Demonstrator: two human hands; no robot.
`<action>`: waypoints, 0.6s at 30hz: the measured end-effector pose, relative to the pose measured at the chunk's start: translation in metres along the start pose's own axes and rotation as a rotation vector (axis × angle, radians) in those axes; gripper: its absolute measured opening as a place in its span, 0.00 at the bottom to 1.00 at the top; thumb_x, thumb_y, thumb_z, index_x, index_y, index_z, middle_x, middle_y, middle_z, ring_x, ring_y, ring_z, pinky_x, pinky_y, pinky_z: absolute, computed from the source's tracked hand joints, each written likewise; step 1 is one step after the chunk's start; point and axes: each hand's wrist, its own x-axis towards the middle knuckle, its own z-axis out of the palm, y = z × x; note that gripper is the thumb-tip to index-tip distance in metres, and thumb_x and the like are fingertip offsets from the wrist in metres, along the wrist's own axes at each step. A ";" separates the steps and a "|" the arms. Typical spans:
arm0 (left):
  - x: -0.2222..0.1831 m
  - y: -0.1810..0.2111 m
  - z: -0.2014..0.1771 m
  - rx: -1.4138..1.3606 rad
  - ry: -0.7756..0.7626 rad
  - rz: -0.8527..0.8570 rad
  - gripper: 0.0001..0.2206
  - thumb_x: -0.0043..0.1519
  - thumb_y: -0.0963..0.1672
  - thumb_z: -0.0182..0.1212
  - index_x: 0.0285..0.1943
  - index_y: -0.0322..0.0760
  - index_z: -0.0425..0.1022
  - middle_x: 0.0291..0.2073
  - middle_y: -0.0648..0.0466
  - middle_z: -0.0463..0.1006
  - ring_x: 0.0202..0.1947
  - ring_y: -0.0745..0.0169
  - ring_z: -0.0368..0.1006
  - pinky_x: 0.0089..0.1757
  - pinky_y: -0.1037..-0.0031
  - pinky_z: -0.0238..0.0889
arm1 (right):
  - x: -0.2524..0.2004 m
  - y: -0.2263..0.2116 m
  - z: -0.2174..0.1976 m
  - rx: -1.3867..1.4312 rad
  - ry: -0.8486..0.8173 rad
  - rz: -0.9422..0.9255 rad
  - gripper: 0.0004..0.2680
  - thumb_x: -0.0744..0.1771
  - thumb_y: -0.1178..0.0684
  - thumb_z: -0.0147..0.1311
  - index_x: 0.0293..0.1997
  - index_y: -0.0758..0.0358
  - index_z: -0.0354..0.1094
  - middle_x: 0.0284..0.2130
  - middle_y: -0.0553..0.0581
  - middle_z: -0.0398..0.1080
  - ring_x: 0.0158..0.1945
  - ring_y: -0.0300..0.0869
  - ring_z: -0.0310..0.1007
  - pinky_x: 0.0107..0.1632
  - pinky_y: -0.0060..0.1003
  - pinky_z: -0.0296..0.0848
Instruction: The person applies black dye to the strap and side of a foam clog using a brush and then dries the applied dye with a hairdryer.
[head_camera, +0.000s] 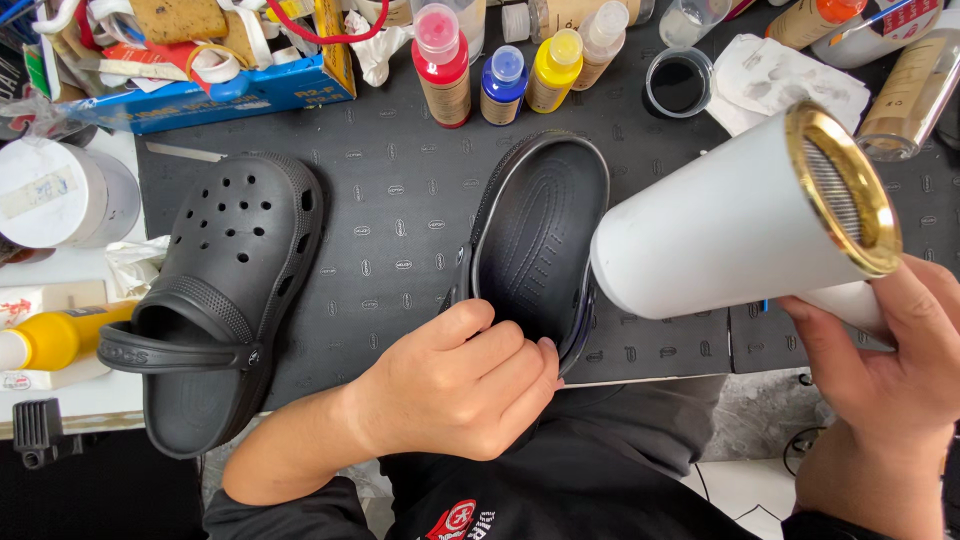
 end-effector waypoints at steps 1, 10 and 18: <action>0.000 -0.001 -0.001 -0.003 -0.004 0.004 0.07 0.65 0.43 0.67 0.41 0.30 0.80 0.28 0.58 0.70 0.31 0.65 0.66 0.41 0.73 0.60 | 0.001 -0.001 0.000 -0.006 0.000 -0.002 0.18 0.67 0.61 0.71 0.61 0.78 0.69 0.48 0.70 0.74 0.46 0.48 0.80 0.48 0.32 0.77; 0.003 -0.018 0.007 -0.174 -0.054 -0.175 0.15 0.60 0.48 0.69 0.46 0.33 0.79 0.27 0.56 0.70 0.31 0.57 0.68 0.38 0.65 0.58 | 0.014 0.004 0.005 -0.029 0.038 -0.049 0.15 0.66 0.61 0.72 0.54 0.78 0.69 0.43 0.72 0.74 0.43 0.49 0.79 0.44 0.33 0.76; -0.004 -0.035 0.031 -0.365 0.069 -0.457 0.17 0.57 0.48 0.74 0.48 0.35 0.77 0.35 0.52 0.76 0.36 0.50 0.71 0.43 0.66 0.62 | 0.047 -0.025 0.021 -0.171 0.050 -0.071 0.18 0.63 0.57 0.73 0.54 0.74 0.73 0.40 0.67 0.76 0.39 0.51 0.79 0.40 0.39 0.75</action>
